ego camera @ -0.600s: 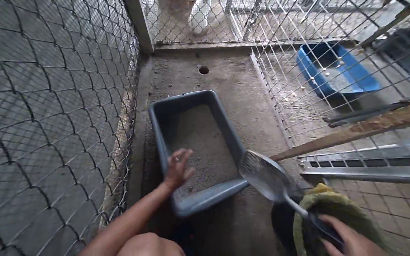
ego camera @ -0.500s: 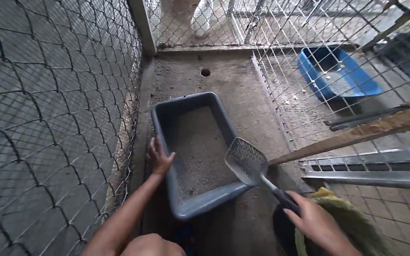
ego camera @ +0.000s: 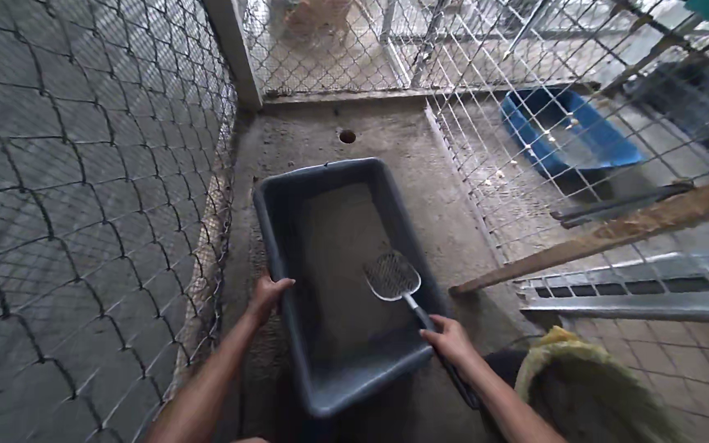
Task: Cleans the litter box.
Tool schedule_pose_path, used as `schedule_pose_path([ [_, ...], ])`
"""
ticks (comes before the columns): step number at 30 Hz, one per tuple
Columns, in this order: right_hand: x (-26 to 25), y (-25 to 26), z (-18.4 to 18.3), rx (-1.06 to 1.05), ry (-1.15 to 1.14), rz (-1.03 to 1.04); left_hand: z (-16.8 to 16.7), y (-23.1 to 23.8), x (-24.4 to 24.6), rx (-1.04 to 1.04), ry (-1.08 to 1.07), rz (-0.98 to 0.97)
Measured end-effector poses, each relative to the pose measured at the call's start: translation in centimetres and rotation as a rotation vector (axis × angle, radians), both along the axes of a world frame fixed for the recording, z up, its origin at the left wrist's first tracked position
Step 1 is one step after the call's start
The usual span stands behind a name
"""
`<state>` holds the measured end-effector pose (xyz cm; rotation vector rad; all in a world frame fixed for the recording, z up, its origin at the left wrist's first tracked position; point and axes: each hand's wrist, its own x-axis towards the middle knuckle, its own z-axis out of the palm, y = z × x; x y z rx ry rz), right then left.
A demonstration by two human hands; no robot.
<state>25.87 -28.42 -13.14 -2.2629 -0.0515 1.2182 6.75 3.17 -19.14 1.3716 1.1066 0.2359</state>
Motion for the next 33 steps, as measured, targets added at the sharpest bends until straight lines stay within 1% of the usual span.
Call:
schedule_pose_path([
  [2, 0.6, 2.1, 0.4, 0.038, -0.095, 0.046, 1.3, -0.4, 0.3, 0.051, -0.058, -0.054],
  [4, 1.6, 4.7, 2.0, 0.070, -0.145, 0.082, 2.6, -1.0, 1.0, 0.084, -0.075, -0.124],
  [6, 2.2, 6.9, 3.1, 0.132, -0.185, 0.076, 3.7, -1.6, 1.6, 0.108, -0.078, -0.174],
  [8, 2.6, 8.1, 3.2, 0.207, -0.268, 0.096, 4.9, -1.9, 2.3, 0.128, -0.074, -0.208],
  [10, 2.7, 8.2, 2.5, 0.280, -0.368, 0.112, 5.5, -1.7, 3.2, 0.122, -0.076, -0.220],
  [13, 2.0, 6.2, 1.4, 0.354, -0.471, 0.106, 4.0, -0.4, 3.9, 0.074, -0.103, -0.186],
  [16, 2.4, 3.2, 1.0, 0.342, -0.515, 0.082, 1.4, 1.5, 4.1, 0.021, -0.094, -0.134],
  [17, 2.3, 2.3, 0.9, 0.317, -0.513, 0.085, 0.4, 1.9, 3.9, 0.005, -0.084, -0.114],
  [19, 2.1, 0.5, 0.9, 0.247, -0.446, 0.160, -1.5, 2.6, 3.4, -0.013, -0.054, -0.076],
  [21, 1.7, -0.8, 1.4, 0.176, -0.308, 0.226, -2.6, 3.0, 2.8, -0.029, -0.012, -0.036],
  [22, 1.3, -1.3, 1.6, 0.153, -0.233, 0.210, -2.8, 2.9, 2.5, -0.034, 0.018, -0.012],
  [25, -0.7, -2.5, 1.6, 0.059, -0.046, 0.100, -2.3, 2.0, 1.6, -0.040, 0.039, 0.029],
  [28, -3.2, -4.6, 0.7, 0.029, 0.033, -0.052, -0.7, 0.3, 0.7, -0.033, 0.000, 0.036],
  [30, -4.6, -5.5, 0.6, 0.033, 0.039, -0.146, 0.4, -1.0, -0.2, -0.003, -0.053, 0.013],
  [32, -5.4, -5.7, 0.1, 0.091, -0.034, -0.225, 1.6, -2.0, -0.6, 0.018, -0.061, -0.021],
  [33, -5.6, -5.2, -0.2, 0.152, -0.094, -0.258, 2.2, -2.3, -0.6, 0.001, -0.060, -0.036],
])
